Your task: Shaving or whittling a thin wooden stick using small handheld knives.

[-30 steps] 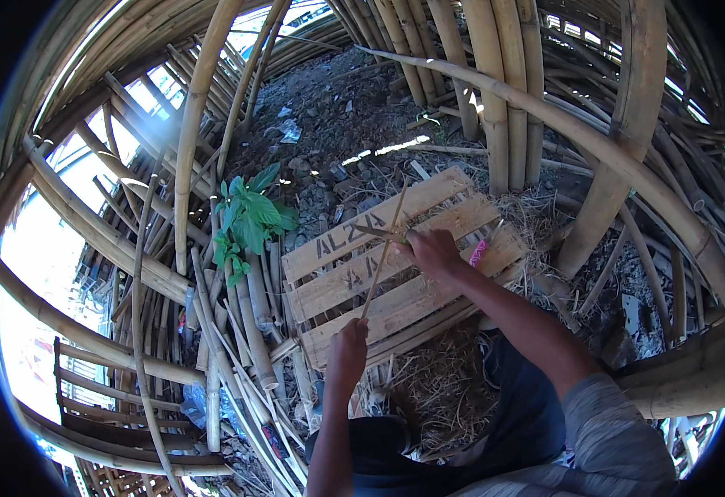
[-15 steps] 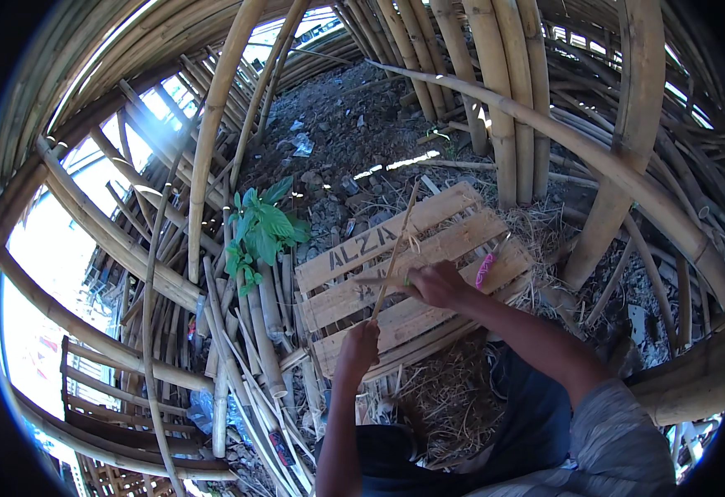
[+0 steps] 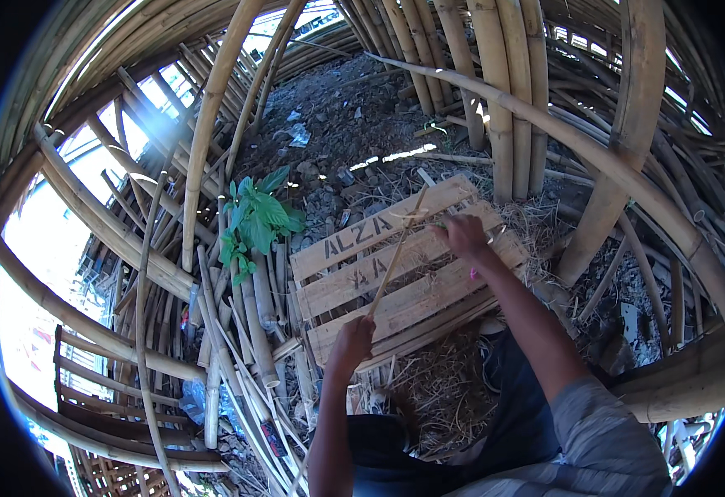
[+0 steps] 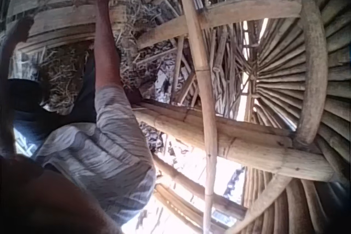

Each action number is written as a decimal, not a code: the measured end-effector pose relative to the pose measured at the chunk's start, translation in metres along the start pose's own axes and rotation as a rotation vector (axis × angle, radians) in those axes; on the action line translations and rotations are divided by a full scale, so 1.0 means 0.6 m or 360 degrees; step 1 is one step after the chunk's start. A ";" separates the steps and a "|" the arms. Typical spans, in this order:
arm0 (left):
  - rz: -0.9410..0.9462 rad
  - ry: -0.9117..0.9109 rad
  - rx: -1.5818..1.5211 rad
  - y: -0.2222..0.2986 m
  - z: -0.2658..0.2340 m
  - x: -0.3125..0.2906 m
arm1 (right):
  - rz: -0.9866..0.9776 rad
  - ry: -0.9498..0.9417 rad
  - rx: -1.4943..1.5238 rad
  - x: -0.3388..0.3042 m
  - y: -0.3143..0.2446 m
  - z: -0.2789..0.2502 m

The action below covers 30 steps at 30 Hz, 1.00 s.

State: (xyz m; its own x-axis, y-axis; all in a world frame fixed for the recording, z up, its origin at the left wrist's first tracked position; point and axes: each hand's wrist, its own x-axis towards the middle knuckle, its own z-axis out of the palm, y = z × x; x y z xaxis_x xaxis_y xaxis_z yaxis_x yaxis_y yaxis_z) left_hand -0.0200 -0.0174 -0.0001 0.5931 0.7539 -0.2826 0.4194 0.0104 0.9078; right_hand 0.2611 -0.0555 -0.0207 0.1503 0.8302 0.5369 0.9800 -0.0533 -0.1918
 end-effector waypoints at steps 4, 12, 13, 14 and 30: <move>0.0010 -0.0060 0.0007 -0.002 -0.010 0.011 | 0.0291 0.0026 -0.0063 -0.015 -0.011 0.042; -0.0136 -0.0094 -0.0222 0.000 -0.022 -0.011 | 0.0437 -0.0064 0.0136 -0.009 -0.027 0.001; -0.0138 -0.0091 -0.0223 0.001 -0.022 -0.013 | 0.0414 -0.0086 0.0307 -0.011 -0.024 0.001; -0.0128 -0.0116 -0.0233 0.001 -0.023 -0.014 | 0.0411 -0.0089 0.0311 -0.011 -0.017 -0.002; 0.0630 0.0479 0.0658 -0.017 -0.009 -0.004 | 0.0205 -0.0353 0.0269 -0.009 -0.064 0.012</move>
State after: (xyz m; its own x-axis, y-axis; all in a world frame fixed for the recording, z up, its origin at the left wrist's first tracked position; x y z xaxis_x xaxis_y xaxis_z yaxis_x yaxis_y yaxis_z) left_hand -0.0291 -0.0158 -0.0068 0.5639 0.8005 0.2029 0.4741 -0.5150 0.7142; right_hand 0.2219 -0.0538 -0.0223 0.2214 0.9244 0.3107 0.9163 -0.0881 -0.3906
